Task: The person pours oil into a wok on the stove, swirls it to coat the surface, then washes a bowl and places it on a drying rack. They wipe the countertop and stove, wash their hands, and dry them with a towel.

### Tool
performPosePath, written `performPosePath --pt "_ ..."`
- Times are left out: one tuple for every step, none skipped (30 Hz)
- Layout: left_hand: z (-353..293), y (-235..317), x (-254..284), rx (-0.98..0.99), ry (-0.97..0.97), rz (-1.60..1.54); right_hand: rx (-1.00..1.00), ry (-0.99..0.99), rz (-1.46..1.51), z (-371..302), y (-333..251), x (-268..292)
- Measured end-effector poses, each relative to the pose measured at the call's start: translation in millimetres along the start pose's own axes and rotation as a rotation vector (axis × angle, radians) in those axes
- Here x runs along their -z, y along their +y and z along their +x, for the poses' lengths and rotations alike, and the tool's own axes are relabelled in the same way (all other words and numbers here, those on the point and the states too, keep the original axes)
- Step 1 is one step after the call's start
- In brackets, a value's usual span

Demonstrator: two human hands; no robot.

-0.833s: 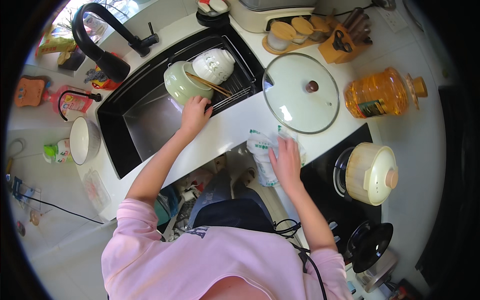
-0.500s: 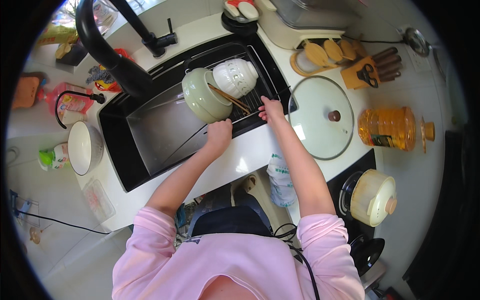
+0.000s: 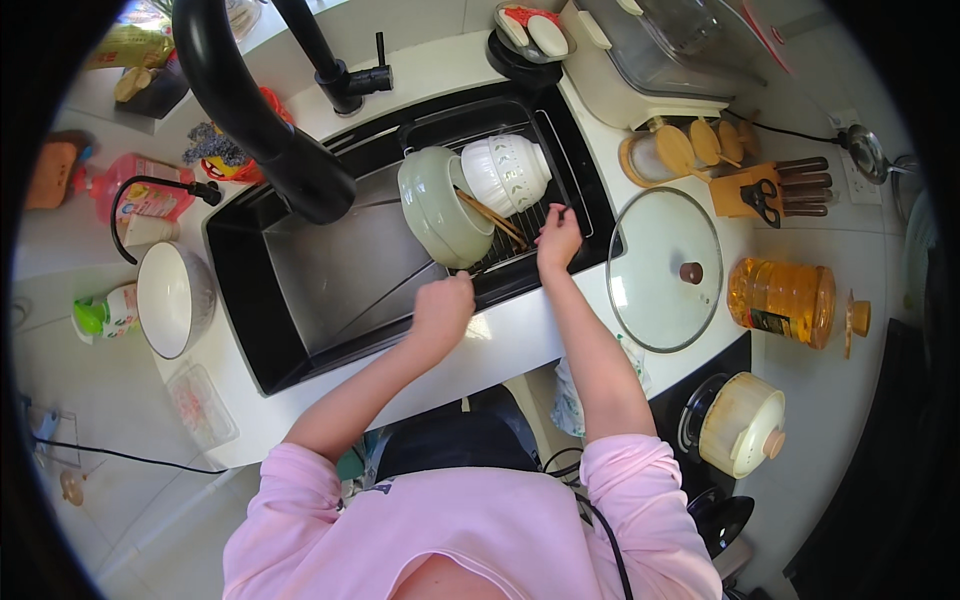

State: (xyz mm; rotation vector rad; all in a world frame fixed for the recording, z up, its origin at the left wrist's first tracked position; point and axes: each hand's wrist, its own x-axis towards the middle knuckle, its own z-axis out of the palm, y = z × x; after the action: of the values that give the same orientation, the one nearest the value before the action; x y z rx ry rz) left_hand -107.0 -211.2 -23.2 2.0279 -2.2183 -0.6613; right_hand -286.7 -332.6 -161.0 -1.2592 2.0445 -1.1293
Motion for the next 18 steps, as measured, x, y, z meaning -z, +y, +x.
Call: performPosePath --pt "-4.9 -16.4 1.6 0.041 0.025 -0.08 0.075 -0.071 -0.108 -13.2 -28.2 3.7" --pt "-7.3 -27.4 5.7 0.052 0.061 -0.108 0.274 -0.15 -0.288 -24.1 -56.7 14.1" --pt "-6.1 -35.7 10.5 0.052 0.092 -0.137 0.339 -0.248 -0.352 -30.0 -69.9 22.6" --pt "-4.4 -42.2 13.4 0.054 0.123 -0.165 0.404 -0.347 -0.415 -33.6 -75.9 26.0" --pt "-3.0 -46.9 12.7 0.052 0.079 -0.21 0.495 -0.418 -0.405 -33.5 -70.2 24.5" --pt "-2.7 -46.7 8.9 0.049 0.087 -0.201 0.588 -0.488 -0.391 -30.6 -64.5 23.2" --pt "-2.1 -44.4 3.2 0.047 0.095 -0.192 0.682 -0.558 -0.376 -28.3 -59.6 21.0" --pt "-2.0 -42.1 -1.0 0.045 0.103 -0.182 0.604 -0.626 -0.354 -27.0 -54.8 17.8" --pt "-2.9 -40.6 -3.4 0.067 0.092 -0.212 0.523 -0.695 -0.33 -27.4 -54.1 15.1" --pt "-4.3 -39.0 -5.2 0.088 0.082 -0.242 0.44 -0.762 -0.306 -27.9 -53.8 12.7" --pt "-5.6 -39.1 -7.1 0.109 0.071 -0.272 0.389 -0.772 -0.322 -28.4 -52.5 10.4" --pt "-5.4 -41.3 -9.4 0.146 0.054 -0.346 0.387 -0.766 -0.318 -27.5 -51.0 8.4" --pt "-4.5 -44.1 -12.8 0.182 0.037 -0.421 0.385 -0.76 -0.315 -26.5 -49.4 6.9" --pt "-4.2 -46.7 -16.7 0.216 0.02 -0.495 0.382 -0.753 -0.312 -25.7 -47.6 6.0" --pt "-4.2 -49.1 -21.9 0.214 0.029 -0.553 0.401 -0.763 -0.35 -24.8 -45.9 5.3" --pt "-4.3 -51.3 -26.8 0.21 0.038 -0.611 0.421 -0.773 -0.389 -23.9 -44.1 4.9" --pt "-4.2 -52.8 -31.6 0.205 0.047 -0.668 0.44 -0.781 -0.428 -22.6 -42.3 5.1" --pt "-4.5 -52.6 -34.1 0.245 0.019 -0.775 0.479 -0.775 -0.448 -23.2 -44.8 7.7"
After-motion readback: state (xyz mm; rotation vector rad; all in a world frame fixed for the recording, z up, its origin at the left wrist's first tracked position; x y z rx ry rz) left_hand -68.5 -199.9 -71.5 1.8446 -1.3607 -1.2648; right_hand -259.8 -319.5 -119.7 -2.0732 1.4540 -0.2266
